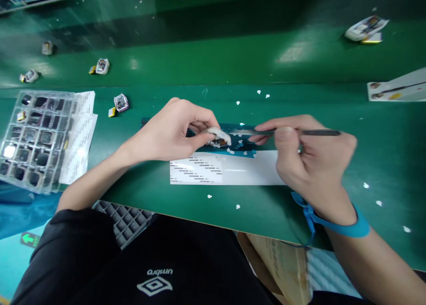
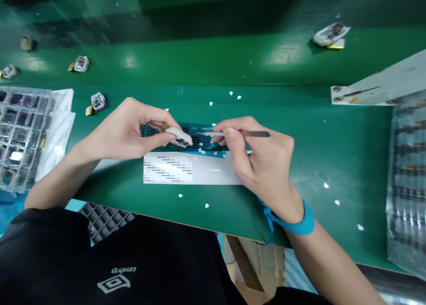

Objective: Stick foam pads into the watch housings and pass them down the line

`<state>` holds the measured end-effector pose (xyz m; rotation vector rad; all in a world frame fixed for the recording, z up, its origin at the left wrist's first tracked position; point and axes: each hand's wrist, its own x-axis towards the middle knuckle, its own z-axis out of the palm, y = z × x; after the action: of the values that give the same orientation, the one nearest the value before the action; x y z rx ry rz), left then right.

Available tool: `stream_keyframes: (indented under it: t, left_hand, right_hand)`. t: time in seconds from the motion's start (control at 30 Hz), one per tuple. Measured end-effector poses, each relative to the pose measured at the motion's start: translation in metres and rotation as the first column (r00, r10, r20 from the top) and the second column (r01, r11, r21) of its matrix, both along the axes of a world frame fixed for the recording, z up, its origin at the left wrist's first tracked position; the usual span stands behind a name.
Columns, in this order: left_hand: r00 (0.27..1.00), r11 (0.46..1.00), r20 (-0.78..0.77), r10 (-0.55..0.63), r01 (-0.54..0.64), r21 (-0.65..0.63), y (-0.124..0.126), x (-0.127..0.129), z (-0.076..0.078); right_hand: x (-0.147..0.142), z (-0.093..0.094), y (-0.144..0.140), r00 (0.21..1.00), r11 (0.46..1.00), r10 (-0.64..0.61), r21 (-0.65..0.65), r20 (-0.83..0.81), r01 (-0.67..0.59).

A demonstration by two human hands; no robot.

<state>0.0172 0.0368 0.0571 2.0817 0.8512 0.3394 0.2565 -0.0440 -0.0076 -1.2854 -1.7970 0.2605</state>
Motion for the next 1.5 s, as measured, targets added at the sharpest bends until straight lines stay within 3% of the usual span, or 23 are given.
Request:
stream_keyframes:
  t: [0.1, 0.17, 0.3, 0.5, 0.73, 0.9, 1.0, 1.07, 1.13, 1.2, 1.27, 1.3, 1.4, 1.5]
  left_hand:
    - [0.982, 0.982, -0.038, -0.186, 0.186, -0.008, 0.009, -0.003, -0.001]
    - [0.965, 0.966, -0.064, -0.254, 0.257, 0.037, 0.012, -0.004, -0.007]
    - [0.953, 0.95, -0.114, -0.279, 0.292, 0.108, 0.013, -0.002, -0.024]
    - [0.948, 0.94, -0.106, -0.3, 0.313, 0.134, 0.011, 0.002, -0.041]
    - [0.924, 0.923, -0.13, -0.359, 0.372, 0.096, 0.017, 0.003, -0.043]
    - [0.926, 0.928, -0.121, -0.358, 0.367, 0.061, 0.02, 0.004, -0.051]
    - [0.934, 0.928, -0.072, -0.35, 0.357, 0.104, 0.011, 0.004, -0.041]
    - [0.921, 0.922, 0.054, -0.386, 0.382, 0.062, 0.003, 0.003, -0.026]
    - [0.93, 0.951, 0.244, -0.276, 0.302, -0.073, -0.002, 0.004, -0.012]
    - [0.931, 0.96, 0.362, 0.056, 0.049, -0.275, -0.001, 0.006, -0.005]
    - [0.861, 0.86, 0.342, 0.377, -0.189, -0.473, 0.005, 0.01, -0.009]
    - [0.829, 0.792, 0.303, 0.471, -0.245, -0.56, 0.01, 0.012, -0.015]
    - [0.806, 0.632, 0.218, 0.55, -0.231, -0.739, 0.019, 0.016, -0.029]
    - [0.819, 0.593, 0.227, 0.527, -0.163, -0.789, 0.018, 0.019, -0.033]
  right_hand:
    - [0.006, -0.002, 0.007, 0.985, 0.99, 0.137, -0.034, 0.105, -0.134]
    - [0.008, -0.003, 0.009, 0.981, 0.985, 0.166, -0.06, 0.103, -0.161]
    - [0.01, -0.002, 0.008, 0.989, 0.986, 0.14, -0.096, 0.052, -0.135]
    - [0.014, -0.005, 0.014, 0.968, 0.973, 0.232, -0.029, 0.092, -0.23]
    - [0.011, -0.017, 0.009, 0.945, 0.961, 0.212, 0.123, 0.248, -0.248]
    - [0.018, -0.007, 0.012, 0.973, 0.949, 0.022, 0.301, 0.229, -0.092]
    - [0.019, -0.002, 0.015, 0.984, 0.93, -0.038, 0.367, 0.174, -0.029]
    - [0.017, -0.001, 0.014, 0.982, 0.926, -0.028, 0.375, 0.189, -0.046]
    - [0.015, -0.002, 0.013, 0.98, 0.92, -0.039, 0.389, 0.198, -0.042]
    - [0.013, -0.002, 0.011, 0.981, 0.902, -0.066, 0.431, 0.184, -0.02]
    - [0.012, -0.002, 0.009, 0.981, 0.88, -0.08, 0.474, 0.178, -0.014]
    - [0.012, -0.001, 0.007, 0.98, 0.873, -0.086, 0.487, 0.181, -0.013]
    - [0.013, 0.0, 0.002, 0.972, 0.877, -0.116, 0.481, 0.202, 0.005]
    - [0.014, 0.001, -0.005, 0.97, 0.891, -0.105, 0.454, 0.221, -0.007]
